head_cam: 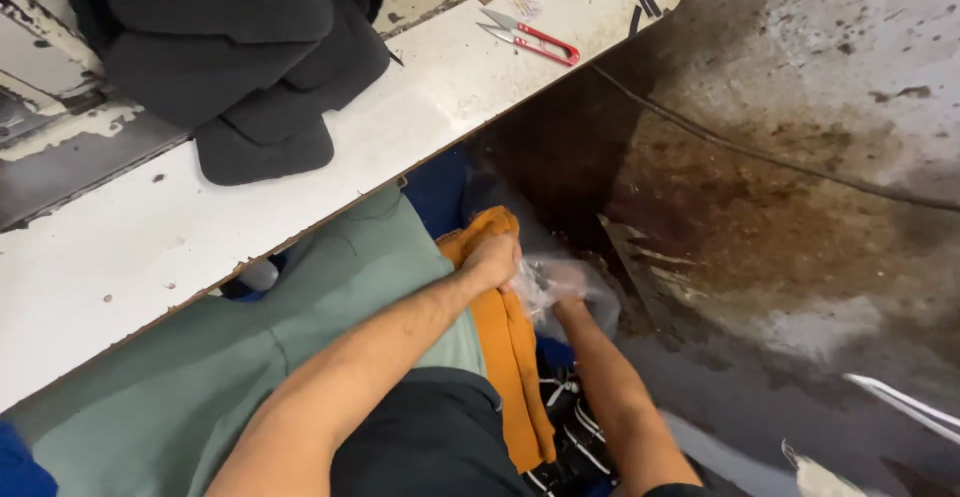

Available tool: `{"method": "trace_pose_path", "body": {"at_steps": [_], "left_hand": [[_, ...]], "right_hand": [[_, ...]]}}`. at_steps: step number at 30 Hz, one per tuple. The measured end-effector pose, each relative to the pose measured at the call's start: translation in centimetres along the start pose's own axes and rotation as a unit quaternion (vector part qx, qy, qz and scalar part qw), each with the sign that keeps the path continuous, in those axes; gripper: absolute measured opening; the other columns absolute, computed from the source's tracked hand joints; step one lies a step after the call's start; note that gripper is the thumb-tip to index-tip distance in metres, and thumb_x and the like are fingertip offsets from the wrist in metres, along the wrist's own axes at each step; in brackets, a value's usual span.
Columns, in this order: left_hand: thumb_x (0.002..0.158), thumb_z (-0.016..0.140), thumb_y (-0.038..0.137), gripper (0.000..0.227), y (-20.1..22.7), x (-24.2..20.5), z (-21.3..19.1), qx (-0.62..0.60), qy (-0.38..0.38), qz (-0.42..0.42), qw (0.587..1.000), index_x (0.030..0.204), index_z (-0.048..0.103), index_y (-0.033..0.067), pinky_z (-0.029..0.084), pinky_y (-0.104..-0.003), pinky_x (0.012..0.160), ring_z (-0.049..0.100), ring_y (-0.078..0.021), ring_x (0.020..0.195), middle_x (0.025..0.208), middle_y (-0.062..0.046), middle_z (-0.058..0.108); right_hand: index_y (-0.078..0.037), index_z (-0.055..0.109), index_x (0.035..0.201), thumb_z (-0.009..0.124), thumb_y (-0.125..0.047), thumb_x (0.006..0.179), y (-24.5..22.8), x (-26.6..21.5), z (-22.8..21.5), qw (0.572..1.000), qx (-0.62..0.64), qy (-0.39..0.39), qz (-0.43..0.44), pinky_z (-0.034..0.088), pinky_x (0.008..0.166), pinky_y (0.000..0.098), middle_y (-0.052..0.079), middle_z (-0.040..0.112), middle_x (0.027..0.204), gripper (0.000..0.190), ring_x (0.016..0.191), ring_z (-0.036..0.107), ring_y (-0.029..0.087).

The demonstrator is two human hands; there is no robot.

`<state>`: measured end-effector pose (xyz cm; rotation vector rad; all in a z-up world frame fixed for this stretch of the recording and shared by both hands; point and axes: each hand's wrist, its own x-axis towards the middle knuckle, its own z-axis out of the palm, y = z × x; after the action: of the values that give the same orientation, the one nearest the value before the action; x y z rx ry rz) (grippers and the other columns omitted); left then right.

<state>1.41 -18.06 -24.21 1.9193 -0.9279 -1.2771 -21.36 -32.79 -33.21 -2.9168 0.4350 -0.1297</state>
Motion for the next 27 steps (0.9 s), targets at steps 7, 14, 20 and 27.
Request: {"method": "trace_pose_path", "body": {"at_steps": [7, 14, 20, 27], "left_hand": [[0.089, 0.056, 0.001, 0.015, 1.5, 1.7, -0.6, -0.038, 0.049, 0.047, 0.997, 0.099, 0.067, 0.0055, 0.059, -0.043, 0.063, 0.074, -0.0271, 0.06, 0.075, -0.018, 0.073], [0.084, 0.06, 0.002, 0.015, -1.0, 5.0, 0.4, -0.172, 0.087, 0.022, 0.981, 0.097, 0.066, 0.0065, 0.061, -0.043, 0.061, 0.074, -0.0274, 0.058, 0.077, -0.017, 0.074], [0.082, 0.071, 0.009, 0.008, -1.1, 5.1, 0.2, -0.043, 0.215, 0.158, 0.963, 0.089, 0.073, 0.007, 0.058, -0.044, 0.074, 0.073, -0.0347, 0.08, 0.085, -0.018, 0.076], [0.09, 0.066, 0.023, 0.035, 1.1, -0.5, -4.5, -0.007, 0.09, 0.093, 0.992, 0.12, 0.062, 0.005, 0.053, -0.047, 0.091, 0.067, -0.0389, 0.106, 0.111, -0.021, 0.07]], "right_hand": [[-0.013, 0.07, 0.127, 0.076, -0.037, 0.077, -0.8, -2.8, -2.5, 0.973, -0.17, -0.097, 0.119, 0.054, 0.068, 0.049, 0.014, 0.072, 0.082, 0.056, 0.074, 0.069, 0.031], [-0.019, 0.052, 0.15, 0.084, -0.046, 0.074, -9.3, -1.4, -18.2, 0.942, -0.109, -0.215, 0.235, 0.053, 0.067, 0.0493, 0.018, 0.072, 0.08, 0.086, 0.073, 0.069, 0.037], [-0.028, 0.055, 0.147, 0.089, -0.034, 0.068, -12.7, -0.4, -27.6, 0.97, -0.067, -0.067, 0.223, 0.055, 0.066, 0.0487, 0.017, 0.072, 0.094, 0.086, 0.079, 0.069, 0.04], [-0.03, 0.057, 0.142, 0.092, -0.047, 0.056, -12.8, -0.5, -35.3, 0.932, -0.046, -0.124, 0.336, 0.058, 0.083, 0.0438, 0.014, 0.076, 0.11, 0.095, 0.095, 0.073, 0.035]]}}
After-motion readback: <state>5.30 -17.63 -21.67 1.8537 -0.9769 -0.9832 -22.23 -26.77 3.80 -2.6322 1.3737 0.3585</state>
